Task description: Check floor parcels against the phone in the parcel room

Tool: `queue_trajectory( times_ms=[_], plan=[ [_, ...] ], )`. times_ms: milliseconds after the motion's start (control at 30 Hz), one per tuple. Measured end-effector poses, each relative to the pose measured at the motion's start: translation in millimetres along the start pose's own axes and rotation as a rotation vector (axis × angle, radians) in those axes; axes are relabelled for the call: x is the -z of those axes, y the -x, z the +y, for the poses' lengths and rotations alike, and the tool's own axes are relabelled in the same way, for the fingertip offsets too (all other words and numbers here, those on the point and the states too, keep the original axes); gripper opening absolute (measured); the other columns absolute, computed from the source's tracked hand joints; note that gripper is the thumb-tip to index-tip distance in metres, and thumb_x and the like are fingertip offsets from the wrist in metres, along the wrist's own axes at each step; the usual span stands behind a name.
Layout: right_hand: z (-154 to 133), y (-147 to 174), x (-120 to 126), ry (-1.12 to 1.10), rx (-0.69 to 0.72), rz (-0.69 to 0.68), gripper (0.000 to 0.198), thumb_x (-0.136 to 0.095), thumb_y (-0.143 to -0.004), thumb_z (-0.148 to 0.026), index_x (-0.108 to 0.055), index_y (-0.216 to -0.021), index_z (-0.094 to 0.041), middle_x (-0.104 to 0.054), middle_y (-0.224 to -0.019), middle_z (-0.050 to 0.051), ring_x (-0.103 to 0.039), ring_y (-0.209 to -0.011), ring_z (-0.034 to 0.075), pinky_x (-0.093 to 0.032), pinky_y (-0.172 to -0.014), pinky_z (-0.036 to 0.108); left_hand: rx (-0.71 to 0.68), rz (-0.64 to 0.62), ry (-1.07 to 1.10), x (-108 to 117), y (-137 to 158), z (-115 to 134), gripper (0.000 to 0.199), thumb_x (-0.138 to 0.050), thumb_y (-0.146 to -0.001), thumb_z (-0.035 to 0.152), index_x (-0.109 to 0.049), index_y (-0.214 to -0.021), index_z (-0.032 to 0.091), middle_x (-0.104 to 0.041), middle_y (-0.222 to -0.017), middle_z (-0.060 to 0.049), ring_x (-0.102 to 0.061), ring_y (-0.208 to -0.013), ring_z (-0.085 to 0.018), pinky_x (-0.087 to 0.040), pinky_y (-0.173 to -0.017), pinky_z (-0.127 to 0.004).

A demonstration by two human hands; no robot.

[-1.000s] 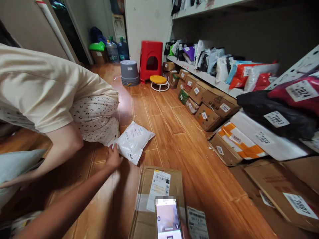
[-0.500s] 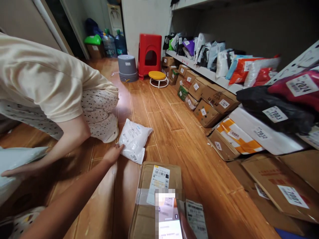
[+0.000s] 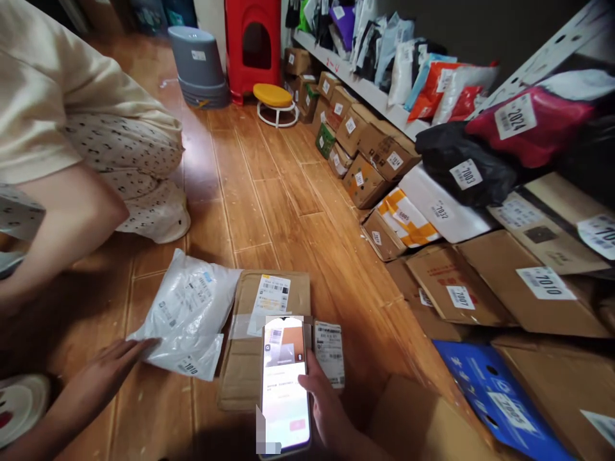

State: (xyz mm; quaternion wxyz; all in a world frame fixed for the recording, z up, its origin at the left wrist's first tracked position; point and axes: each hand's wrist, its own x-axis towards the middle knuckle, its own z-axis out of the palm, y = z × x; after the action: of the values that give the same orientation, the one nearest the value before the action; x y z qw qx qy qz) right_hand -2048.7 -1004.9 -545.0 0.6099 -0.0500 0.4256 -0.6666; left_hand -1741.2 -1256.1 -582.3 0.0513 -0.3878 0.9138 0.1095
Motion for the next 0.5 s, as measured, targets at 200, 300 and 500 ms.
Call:
queue_trajectory(
  times_ms=[200,300,500],
  plan=[
    [1,5,2,0.103,-0.002,-0.015,0.050,-0.054,-0.066,-0.024,-0.051,-0.116,-0.020,-0.067,-0.111,0.006,-0.054,-0.115,0.026,-0.037,-0.100,0.040,0.005,-0.090,0.030,-15,25,15,0.049,-0.031,-0.081,0.019,-0.064,-0.116,0.021,-0.067,-0.118,-0.007,-0.061,-0.110,-0.025,-0.047,-0.097,-0.041],
    [-3,9,2,0.098,-0.036,-0.004,0.058,-0.056,-0.062,-0.024,-0.050,-0.119,-0.019,-0.067,-0.113,0.007,-0.054,-0.116,0.028,-0.038,-0.101,0.041,0.031,-0.118,0.048,-14,29,26,0.052,-0.034,-0.076,0.011,-0.061,-0.120,0.021,-0.067,-0.120,-0.007,-0.062,-0.109,-0.023,-0.049,-0.095,-0.037],
    [3,13,14,0.150,-0.080,0.079,0.052,-0.061,-0.066,-0.032,-0.057,-0.118,-0.025,-0.064,-0.123,0.005,-0.045,-0.128,0.029,-0.031,-0.109,0.040,0.167,-0.222,-0.010,-7,24,57,0.059,-0.027,-0.075,-0.004,-0.058,-0.123,0.014,-0.062,-0.124,-0.013,-0.059,-0.113,-0.021,-0.046,-0.098,-0.037]
  ],
)
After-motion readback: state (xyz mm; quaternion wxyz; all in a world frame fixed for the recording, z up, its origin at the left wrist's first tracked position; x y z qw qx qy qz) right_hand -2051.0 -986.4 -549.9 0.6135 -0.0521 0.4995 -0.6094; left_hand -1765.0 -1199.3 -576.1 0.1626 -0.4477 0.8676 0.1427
